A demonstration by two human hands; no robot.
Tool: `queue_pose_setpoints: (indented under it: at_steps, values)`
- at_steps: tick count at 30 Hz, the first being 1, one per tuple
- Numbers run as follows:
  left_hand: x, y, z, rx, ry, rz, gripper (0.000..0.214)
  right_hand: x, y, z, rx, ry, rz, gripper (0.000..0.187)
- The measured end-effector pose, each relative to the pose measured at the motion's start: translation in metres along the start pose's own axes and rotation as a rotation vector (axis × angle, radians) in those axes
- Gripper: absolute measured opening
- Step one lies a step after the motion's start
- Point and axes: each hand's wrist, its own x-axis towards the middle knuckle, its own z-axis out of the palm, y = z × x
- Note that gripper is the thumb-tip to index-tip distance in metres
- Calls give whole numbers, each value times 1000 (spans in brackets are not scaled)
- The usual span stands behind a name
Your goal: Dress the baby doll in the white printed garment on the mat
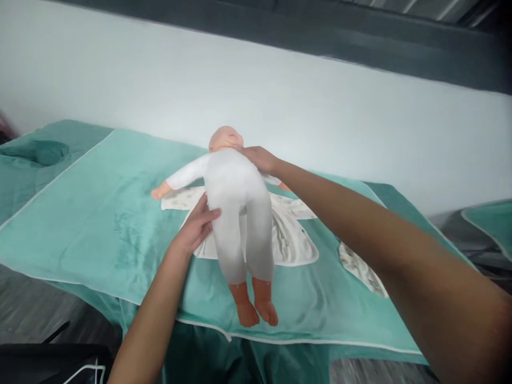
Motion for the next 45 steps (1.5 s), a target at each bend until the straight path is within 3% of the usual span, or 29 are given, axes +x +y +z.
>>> queue_pose_setpoints:
  at_steps: [3,6,11,17,19,21,23,26,29,32,35,37,40,42,45]
  values:
    - [-5,-30,18,-2,-31,-70,72,-34,37,-13,-64,39,36,66]
    - [-8,-53,23,-6,-3,-128,76,-55,66,-16,-98,55,47,62]
    - [-6,-79,23,-51,65,-152,76,-70,90,-15,-228,69,20,54]
    - [-7,-88,22,-93,138,-119,66,-73,71,6,-373,372,-213,34]
    - [-8,-90,24,-77,175,-130,64,-65,53,23,-361,311,-311,28]
    - [-11,-93,25,-18,233,-137,64,-51,35,44,-402,142,-372,29]
    - [-15,-95,26,125,311,-132,63,-36,19,65,-505,-69,-388,37]
    - [-25,-91,28,520,406,-93,57,-16,6,90,-721,-326,-400,41]
    - [-34,-72,30,1011,328,-9,43,-7,4,101,-802,-436,-385,39]
    - [-28,-47,26,1465,219,127,31,-12,6,95,-703,-391,-338,38]
    - [-1,-35,13,1858,196,115,26,-30,11,78,-533,-182,-335,38]
    - [24,-35,-1,1994,218,92,18,-43,15,68,-417,-29,-322,40]
    - [56,-39,-25,1897,320,107,16,-57,21,58,-317,79,-289,41]
    - [68,-40,-38,1697,409,129,8,-59,22,56,-311,52,-288,40]
    - [69,-36,-54,1298,519,199,14,-58,21,58,-351,-41,-324,39]
